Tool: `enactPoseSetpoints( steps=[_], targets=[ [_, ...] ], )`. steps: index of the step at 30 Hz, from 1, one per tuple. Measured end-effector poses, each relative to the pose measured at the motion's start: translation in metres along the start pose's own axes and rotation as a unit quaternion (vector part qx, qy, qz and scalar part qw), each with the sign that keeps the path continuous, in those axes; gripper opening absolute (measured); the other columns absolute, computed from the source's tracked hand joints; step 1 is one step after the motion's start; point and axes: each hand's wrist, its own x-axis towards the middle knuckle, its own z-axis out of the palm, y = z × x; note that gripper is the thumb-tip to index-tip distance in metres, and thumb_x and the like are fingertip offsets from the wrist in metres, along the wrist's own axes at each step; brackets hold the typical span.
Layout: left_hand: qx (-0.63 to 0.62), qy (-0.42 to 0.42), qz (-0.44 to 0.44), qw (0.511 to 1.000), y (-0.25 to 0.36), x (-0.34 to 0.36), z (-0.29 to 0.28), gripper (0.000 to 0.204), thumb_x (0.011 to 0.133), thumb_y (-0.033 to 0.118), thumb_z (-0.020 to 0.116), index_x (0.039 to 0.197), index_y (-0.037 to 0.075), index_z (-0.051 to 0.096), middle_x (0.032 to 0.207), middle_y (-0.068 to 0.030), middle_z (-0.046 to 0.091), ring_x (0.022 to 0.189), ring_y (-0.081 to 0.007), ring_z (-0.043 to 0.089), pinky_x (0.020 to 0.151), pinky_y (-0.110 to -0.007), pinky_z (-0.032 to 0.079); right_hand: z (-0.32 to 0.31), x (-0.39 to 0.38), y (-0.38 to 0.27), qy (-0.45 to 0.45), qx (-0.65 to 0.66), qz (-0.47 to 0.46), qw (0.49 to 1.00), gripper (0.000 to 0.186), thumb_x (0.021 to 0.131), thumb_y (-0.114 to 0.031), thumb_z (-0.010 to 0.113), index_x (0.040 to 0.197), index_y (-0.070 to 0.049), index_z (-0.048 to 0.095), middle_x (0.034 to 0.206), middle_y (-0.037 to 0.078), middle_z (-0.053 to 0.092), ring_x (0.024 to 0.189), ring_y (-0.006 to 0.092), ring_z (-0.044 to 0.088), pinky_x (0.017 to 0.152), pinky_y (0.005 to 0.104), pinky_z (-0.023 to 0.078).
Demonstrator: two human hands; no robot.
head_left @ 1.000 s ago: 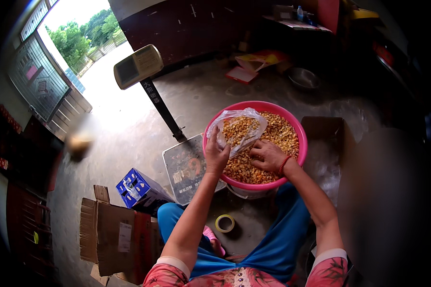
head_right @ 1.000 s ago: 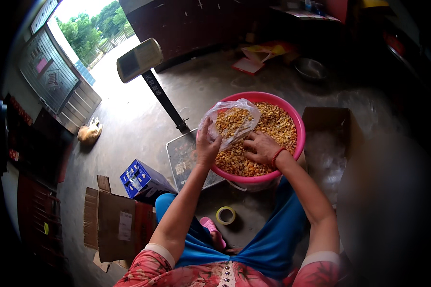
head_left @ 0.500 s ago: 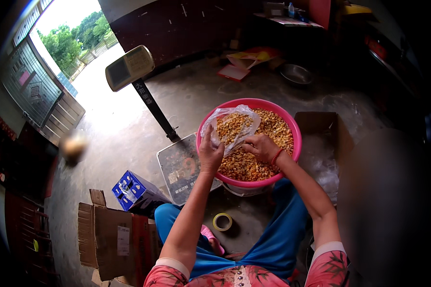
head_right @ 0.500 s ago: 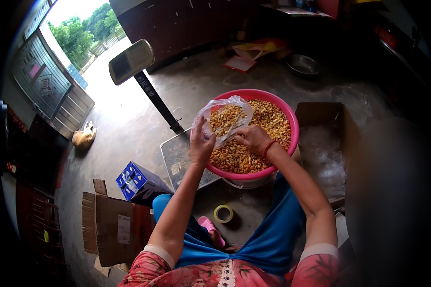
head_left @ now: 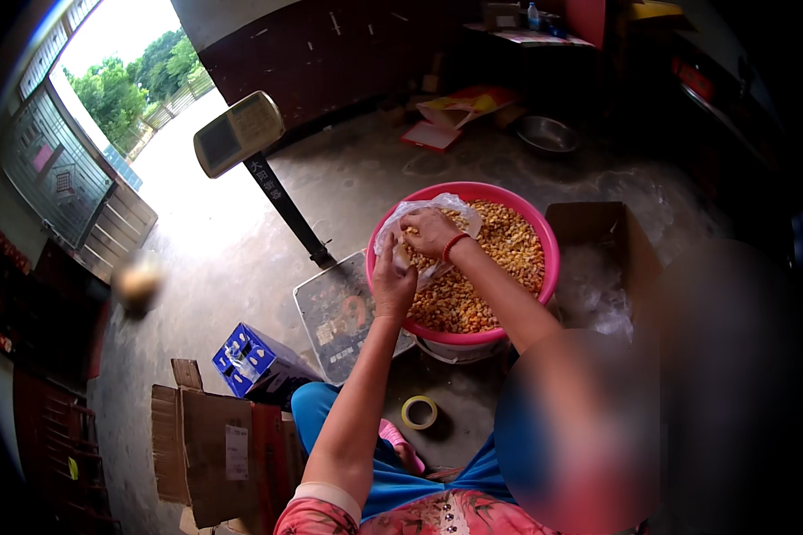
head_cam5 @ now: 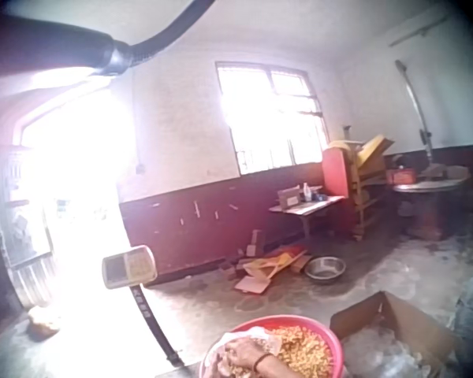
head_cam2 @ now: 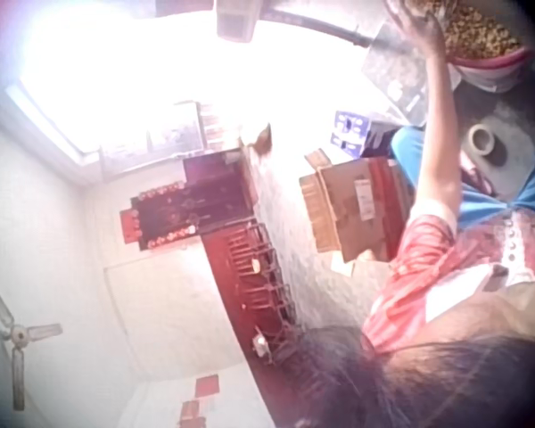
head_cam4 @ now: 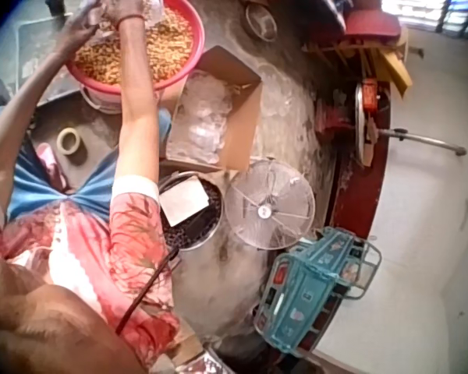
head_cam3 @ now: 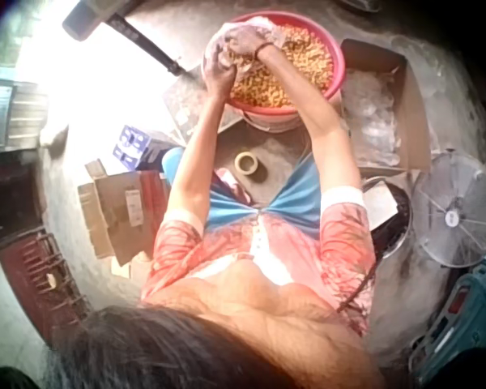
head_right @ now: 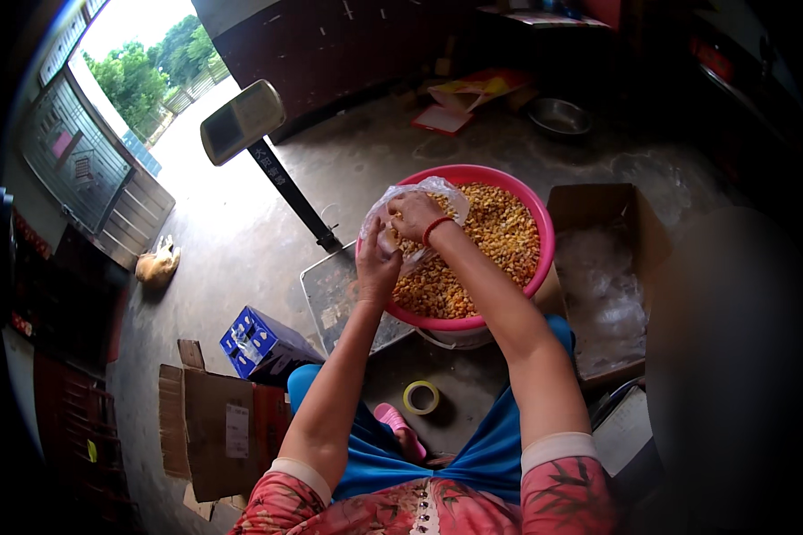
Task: The person pours corn kernels from a bucket into a bowl, scoops kernels into a plastic bag, and weighs the bag on a digital scale.
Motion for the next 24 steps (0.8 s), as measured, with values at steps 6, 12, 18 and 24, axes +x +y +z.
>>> enactPoseSetpoints(
  steps=[6,12,18,24],
  targets=[
    [0.059,0.072,0.150,0.984,-0.031,0.003,0.002,0.062,0.068,-0.002,0.058,0.127,-0.002,0.038,0.115,-0.0151,0.052,0.084,-0.0159,0.055,0.071,-0.024,0.045,-0.061,-0.045,0.000,-0.098,0.107,0.051,0.988,0.019,0.072,-0.019,0.057,0.075,0.000,0.061,0.072,0.017,0.059,0.070,0.0274,0.059,0.063,0.0353,0.045],
    [0.056,0.066,0.115,0.990,-0.038,0.006,0.005,0.060,0.068,-0.001,0.058,0.125,-0.003,0.039,0.114,-0.0155,0.052,0.076,-0.0158,0.055,0.066,-0.024,0.045,-0.099,-0.090,0.040,-0.182,-0.040,0.185,0.965,0.030,0.071,-0.030,0.058,0.089,-0.007,0.064,0.087,0.015,0.059,0.083,0.0266,0.058,0.076,0.0369,0.046],
    [0.092,0.071,0.137,0.984,-0.015,0.003,0.001,0.063,0.066,0.002,0.060,0.125,-0.002,0.039,0.114,-0.0176,0.052,0.095,-0.0219,0.055,0.082,-0.028,0.044,-0.066,-0.113,0.031,-0.175,-0.130,0.229,0.949,0.056,0.074,-0.045,0.055,0.120,-0.013,0.047,0.120,0.014,0.044,0.115,0.0309,0.040,0.094,0.0440,0.034],
    [0.040,0.028,0.070,0.996,-0.011,0.001,0.001,0.064,0.068,0.003,0.059,0.127,-0.004,0.036,0.121,-0.0203,0.048,0.113,-0.0271,0.047,0.093,-0.031,0.038,-0.067,-0.111,0.022,-0.192,-0.100,0.193,0.957,0.051,0.077,-0.041,0.055,0.118,-0.013,0.048,0.113,0.018,0.046,0.109,0.0328,0.044,0.091,0.0419,0.037]
  ],
)
